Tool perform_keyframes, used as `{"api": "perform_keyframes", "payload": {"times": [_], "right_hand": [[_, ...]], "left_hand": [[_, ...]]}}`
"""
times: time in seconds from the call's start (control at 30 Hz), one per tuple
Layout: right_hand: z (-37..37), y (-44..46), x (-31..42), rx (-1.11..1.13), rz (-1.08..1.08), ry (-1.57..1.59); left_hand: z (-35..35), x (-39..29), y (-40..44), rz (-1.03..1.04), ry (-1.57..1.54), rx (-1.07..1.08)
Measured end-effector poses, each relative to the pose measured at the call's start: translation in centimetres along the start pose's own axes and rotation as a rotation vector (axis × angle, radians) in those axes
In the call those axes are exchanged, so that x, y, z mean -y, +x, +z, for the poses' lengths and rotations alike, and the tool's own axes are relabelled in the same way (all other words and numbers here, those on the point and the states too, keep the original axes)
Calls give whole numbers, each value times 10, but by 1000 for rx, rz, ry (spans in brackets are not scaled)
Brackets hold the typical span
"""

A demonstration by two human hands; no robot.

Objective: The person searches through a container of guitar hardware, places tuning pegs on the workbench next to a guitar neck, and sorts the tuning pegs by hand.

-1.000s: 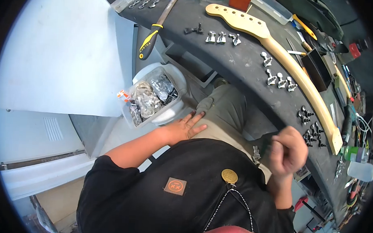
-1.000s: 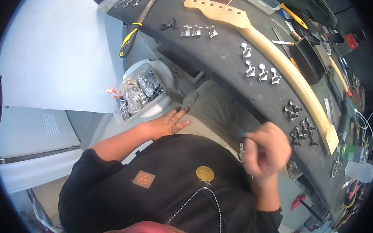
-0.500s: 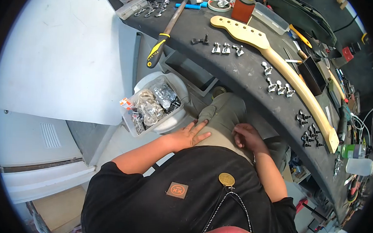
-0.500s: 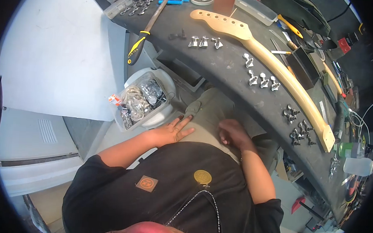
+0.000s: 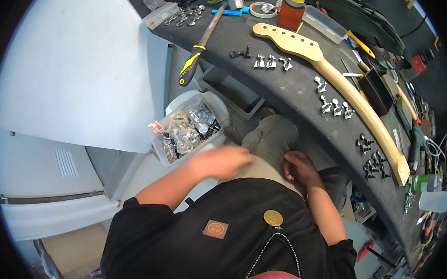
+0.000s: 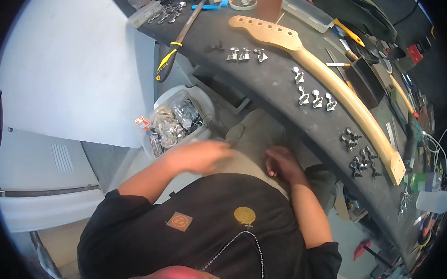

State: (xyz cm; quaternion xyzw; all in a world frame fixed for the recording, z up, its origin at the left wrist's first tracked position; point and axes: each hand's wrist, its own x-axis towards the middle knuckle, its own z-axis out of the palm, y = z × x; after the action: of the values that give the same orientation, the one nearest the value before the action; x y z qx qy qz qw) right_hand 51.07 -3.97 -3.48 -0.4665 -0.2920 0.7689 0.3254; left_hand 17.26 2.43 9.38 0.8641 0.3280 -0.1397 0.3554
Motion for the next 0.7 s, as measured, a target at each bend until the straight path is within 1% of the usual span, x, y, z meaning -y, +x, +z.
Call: {"api": "perform_keyframes", "payload": {"times": [0.03, 0.07, 0.1, 0.13, 0.17, 0.2, 0.27, 0.37, 0.47, 0.5, 0.53, 0.57, 0.6, 0.63, 0.7], "right_hand": [[0, -1, -2, -3, -8, -12], [-2, -1, -3, -3, -16, -30], [-3, 0, -2, -1, -25, -51], [0, -1, 2, -8, -13, -55], [4, -3, 8, -14, -3, -59], [6, -5, 12, -21, 5, -62], [7, -4, 10, -18, 2, -52], [8, -7, 5, -34, -22, -32], [2, -7, -2, -33, -32, -26], [-1, -6, -4, -24, -29, -29], [0, -6, -3, -17, -35, -15], [1, -7, 0, -6, -42, -3], [5, -7, 2, 9, -47, 6], [7, -7, 5, 3, -42, 3], [8, -6, 9, -3, -32, -9]], "left_hand": [[-34, -10, 2, -38, 38, -63], [-46, -4, 1, 141, -67, -535], [-70, -11, 5, 243, -138, -939], [-98, -16, 8, 220, -189, -1150], [-119, -19, 9, 80, -269, -1235], [-136, -14, 17, 31, -211, -1327], [-156, 4, 41, 48, -4, -1466], [-168, 7, 56, -66, 7, -1260], [-167, 22, 68, -57, -204, -1348], [-169, 18, 64, -116, -345, -1410], [-173, 28, 65, -26, -788, -1398], [-177, 39, 55, 262, -1272, -1241], [-180, 38, 41, 551, -1728, -1010], [-183, 34, 32, 583, -1915, -894], [-183, 22, 20, 613, -2005, -793]]}}
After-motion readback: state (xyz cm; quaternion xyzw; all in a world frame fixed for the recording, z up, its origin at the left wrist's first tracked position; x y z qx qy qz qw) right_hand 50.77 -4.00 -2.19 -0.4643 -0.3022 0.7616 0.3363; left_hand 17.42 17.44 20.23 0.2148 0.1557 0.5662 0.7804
